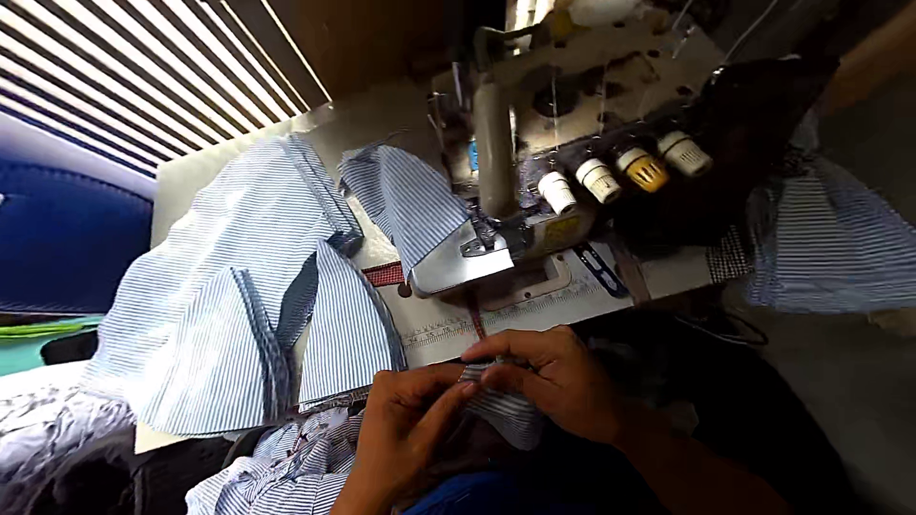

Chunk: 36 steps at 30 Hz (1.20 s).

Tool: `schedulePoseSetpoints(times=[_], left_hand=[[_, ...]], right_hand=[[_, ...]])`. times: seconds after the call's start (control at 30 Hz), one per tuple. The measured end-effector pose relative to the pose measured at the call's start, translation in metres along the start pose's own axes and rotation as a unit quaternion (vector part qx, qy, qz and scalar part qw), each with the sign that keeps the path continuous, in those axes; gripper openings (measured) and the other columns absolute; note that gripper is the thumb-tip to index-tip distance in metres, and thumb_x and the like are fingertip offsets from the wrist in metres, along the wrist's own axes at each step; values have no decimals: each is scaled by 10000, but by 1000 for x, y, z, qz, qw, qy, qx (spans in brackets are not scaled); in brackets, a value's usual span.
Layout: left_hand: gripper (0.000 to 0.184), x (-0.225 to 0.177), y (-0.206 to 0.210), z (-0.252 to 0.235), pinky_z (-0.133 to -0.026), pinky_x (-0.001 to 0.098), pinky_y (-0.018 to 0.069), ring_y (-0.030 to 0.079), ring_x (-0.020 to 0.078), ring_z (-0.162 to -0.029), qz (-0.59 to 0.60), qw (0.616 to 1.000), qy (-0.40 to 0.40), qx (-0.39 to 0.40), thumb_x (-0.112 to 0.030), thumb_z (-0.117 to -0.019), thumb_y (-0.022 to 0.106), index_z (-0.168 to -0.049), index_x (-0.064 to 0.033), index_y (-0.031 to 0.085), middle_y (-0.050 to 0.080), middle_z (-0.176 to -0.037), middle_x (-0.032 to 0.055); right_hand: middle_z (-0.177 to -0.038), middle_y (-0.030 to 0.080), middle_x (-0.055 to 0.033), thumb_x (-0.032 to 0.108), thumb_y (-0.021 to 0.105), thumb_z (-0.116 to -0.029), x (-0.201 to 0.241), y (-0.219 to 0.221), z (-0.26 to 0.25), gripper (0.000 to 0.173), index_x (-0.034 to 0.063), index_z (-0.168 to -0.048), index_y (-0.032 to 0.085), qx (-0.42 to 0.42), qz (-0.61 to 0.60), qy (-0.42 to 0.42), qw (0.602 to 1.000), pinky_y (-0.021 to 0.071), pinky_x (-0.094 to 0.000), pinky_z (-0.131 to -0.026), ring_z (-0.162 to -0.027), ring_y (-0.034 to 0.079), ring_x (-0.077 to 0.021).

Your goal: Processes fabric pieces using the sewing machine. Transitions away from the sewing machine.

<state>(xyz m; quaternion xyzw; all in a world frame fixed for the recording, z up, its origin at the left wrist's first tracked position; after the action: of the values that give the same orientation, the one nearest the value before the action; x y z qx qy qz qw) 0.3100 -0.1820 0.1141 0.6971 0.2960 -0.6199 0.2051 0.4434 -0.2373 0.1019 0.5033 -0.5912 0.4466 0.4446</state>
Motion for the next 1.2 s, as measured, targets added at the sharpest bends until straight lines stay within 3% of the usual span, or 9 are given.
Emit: schedulePoseSetpoints(times=[0.1, 0.33, 0.47, 0.6, 0.73, 0.87, 0.93, 1.03, 1.2], left_hand=[[116, 3, -5, -13, -687, 199, 607, 714, 35, -746, -29, 999, -23, 9, -118, -959, 710, -1025, -42, 769, 773, -879, -2], [91, 16, -22, -30, -603, 172, 555, 652, 2, -644, -98, 992, -52, -61, -141, -953, 713, -964, -60, 754, 727, -765, -47], [135, 6, -23, -38, -677, 160, 582, 686, -8, -726, -185, 978, -6, -93, -150, -978, 678, -961, -50, 766, 751, -835, -41], [175, -8, -14, -50, -705, 154, 572, 675, -13, -761, -207, 976, 24, -63, -147, -1015, 617, -974, -31, 742, 734, -856, -31], [206, -21, -13, -79, -715, 152, 526, 628, -29, -794, -295, 953, 58, -14, -221, -1033, 607, -987, -90, 759, 700, -889, -53], [92, -10, -24, -113, -764, 263, 511, 633, 33, -887, -419, 902, 92, -49, -282, -889, 766, -935, -220, 814, 716, -935, -98], [147, -12, -26, -110, -835, 333, 495, 622, 100, -958, -441, 887, 91, -102, -328, -842, 812, -930, -214, 784, 703, -951, -75], [183, -17, -12, -82, -789, 391, 480, 619, 211, -883, -493, 846, 114, -165, -342, -906, 771, -890, -162, 801, 690, -878, 45], [261, -6, 15, -66, -905, 394, 454, 627, 243, -1024, -525, 822, 145, -166, -331, -995, 656, -1094, -140, 805, 722, -1051, 95]], right_hand=[[-816, 704, 2, 241, 730, -956, -19, -1, 7, 275, 22, -1121, 713, 74, -24, 31, 996, 530, -160, -652, -699, 622, 11], [-897, 655, 2, 340, 735, -933, -12, -34, 19, 206, 149, -882, 794, -160, 262, -36, 951, 495, -170, -768, -878, 596, -53], [-992, 710, -22, 341, 672, -993, -3, -29, 18, 304, 111, -806, 734, -138, 252, -80, 954, 503, -274, -940, -1077, 624, -147], [-959, 716, -53, 288, 672, -1003, -6, -27, 18, 333, 23, -806, 715, -103, 90, -57, 989, 550, -152, -790, -918, 663, -34], [-941, 727, -38, 232, 642, -1018, -24, -28, 3, 298, 11, -834, 722, -130, 0, -10, 992, 562, -165, -752, -867, 668, -16], [-718, 643, 20, 177, 648, -1007, -69, -18, -13, 218, 13, -876, 705, -174, -81, 58, 980, 478, -165, -569, -620, 566, 10], [-759, 672, 0, 139, 667, -990, -72, -10, -13, 158, -10, -944, 691, -168, -104, 52, 979, 520, -173, -586, -638, 601, -2], [-898, 732, -48, 63, 652, -979, -73, 0, -1, 131, -24, -1074, 627, -127, -145, 70, 979, 610, -238, -695, -781, 709, -64], [-920, 739, -71, 35, 617, -1000, -68, -8, 4, 170, -46, -1148, 596, -118, -188, 96, 970, 622, -260, -707, -791, 725, -99]])
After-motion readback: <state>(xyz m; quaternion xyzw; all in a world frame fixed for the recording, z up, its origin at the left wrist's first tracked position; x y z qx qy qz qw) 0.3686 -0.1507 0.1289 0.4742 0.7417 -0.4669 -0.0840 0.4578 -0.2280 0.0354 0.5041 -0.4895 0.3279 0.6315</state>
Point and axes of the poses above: each hand's wrist, its own z-axis away from the middle knuckle, its own y-axis out of the palm, x = y × z, the point moved 10 cm from there along -z, towards the middle knuckle
